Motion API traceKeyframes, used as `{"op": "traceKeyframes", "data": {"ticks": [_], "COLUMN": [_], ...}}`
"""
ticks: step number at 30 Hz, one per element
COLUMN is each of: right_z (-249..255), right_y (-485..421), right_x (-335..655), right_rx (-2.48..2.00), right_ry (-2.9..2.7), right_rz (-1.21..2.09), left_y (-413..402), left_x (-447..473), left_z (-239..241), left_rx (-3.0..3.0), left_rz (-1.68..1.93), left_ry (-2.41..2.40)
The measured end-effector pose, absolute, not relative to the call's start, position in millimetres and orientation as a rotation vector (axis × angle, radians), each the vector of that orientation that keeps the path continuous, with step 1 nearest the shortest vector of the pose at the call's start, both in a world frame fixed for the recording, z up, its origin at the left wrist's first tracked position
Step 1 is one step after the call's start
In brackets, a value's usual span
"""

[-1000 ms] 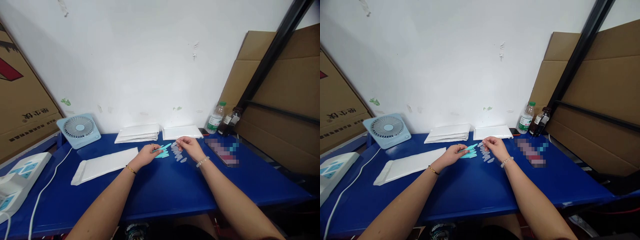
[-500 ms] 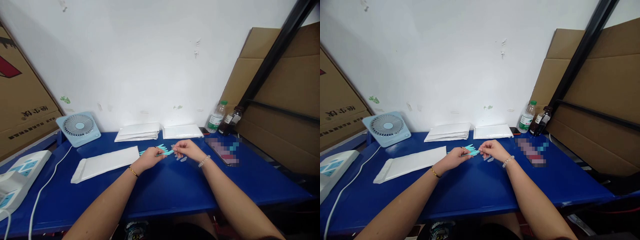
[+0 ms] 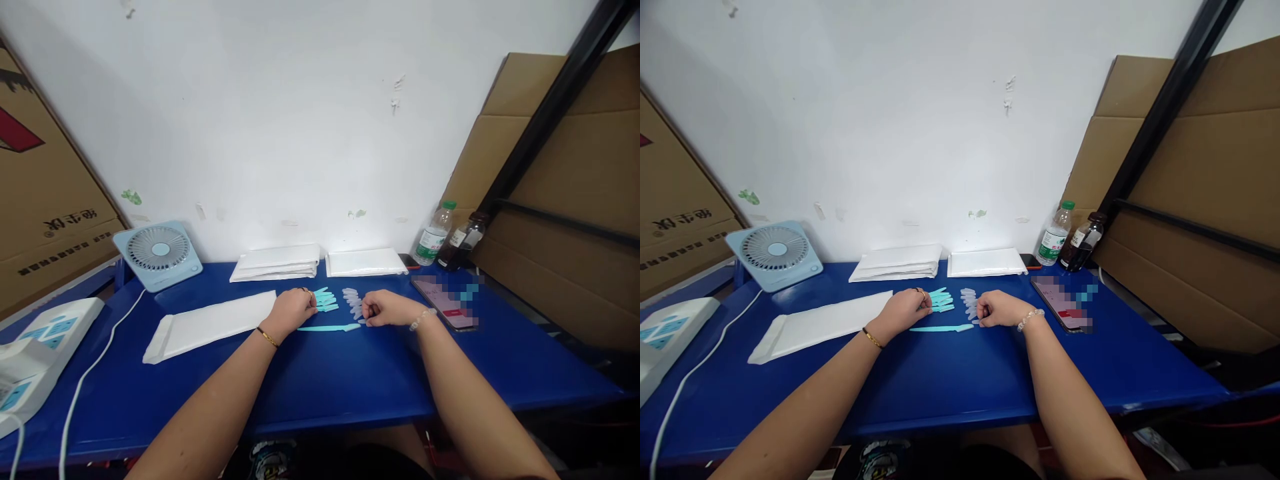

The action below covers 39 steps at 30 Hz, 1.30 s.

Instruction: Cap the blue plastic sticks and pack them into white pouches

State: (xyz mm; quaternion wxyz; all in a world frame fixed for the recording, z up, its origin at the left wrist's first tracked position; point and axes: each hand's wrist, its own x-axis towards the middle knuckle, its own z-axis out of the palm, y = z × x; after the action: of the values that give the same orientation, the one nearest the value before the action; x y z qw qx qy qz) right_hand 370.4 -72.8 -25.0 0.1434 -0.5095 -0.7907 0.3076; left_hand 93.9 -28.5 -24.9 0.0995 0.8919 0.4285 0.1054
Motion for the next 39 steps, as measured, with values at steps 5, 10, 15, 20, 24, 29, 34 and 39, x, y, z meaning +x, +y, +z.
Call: {"op": "traceKeyframes", "data": {"ticks": [5,10,15,20,24,29,34,39], "right_z": [-23,-23,-17,-19,-24,-29,-32,-30], "right_y": [-76,-75,-74,-69,-65,-64,-66,-69], "right_x": [368,370,365,353,345,341,333,328], "right_rx": [-1.482,-1.438,-1.300,-1.202,-1.166,-1.132,-1.110,-1.125], "right_ry": [-2.230,-2.197,-1.926,-1.574,-1.491,-1.483,-1.460,-1.486], "right_rz": [0.998,1.056,1.002,1.109,1.149,1.167,1.224,1.277], "left_y": [-29,-26,-24,-25,-25,-25,-27,-32], "left_x": [94,91,90,93,94,94,97,99], "left_z": [-25,-27,-24,-21,-24,-25,-22,-22], "left_rx": [2.596,2.473,2.432,2.355,2.312,2.288,2.261,2.213], "left_rz": [0.325,0.309,0.435,0.548,0.551,0.564,0.586,0.575], "left_ry": [1.255,1.221,1.264,1.189,1.135,1.111,1.087,1.061]}}
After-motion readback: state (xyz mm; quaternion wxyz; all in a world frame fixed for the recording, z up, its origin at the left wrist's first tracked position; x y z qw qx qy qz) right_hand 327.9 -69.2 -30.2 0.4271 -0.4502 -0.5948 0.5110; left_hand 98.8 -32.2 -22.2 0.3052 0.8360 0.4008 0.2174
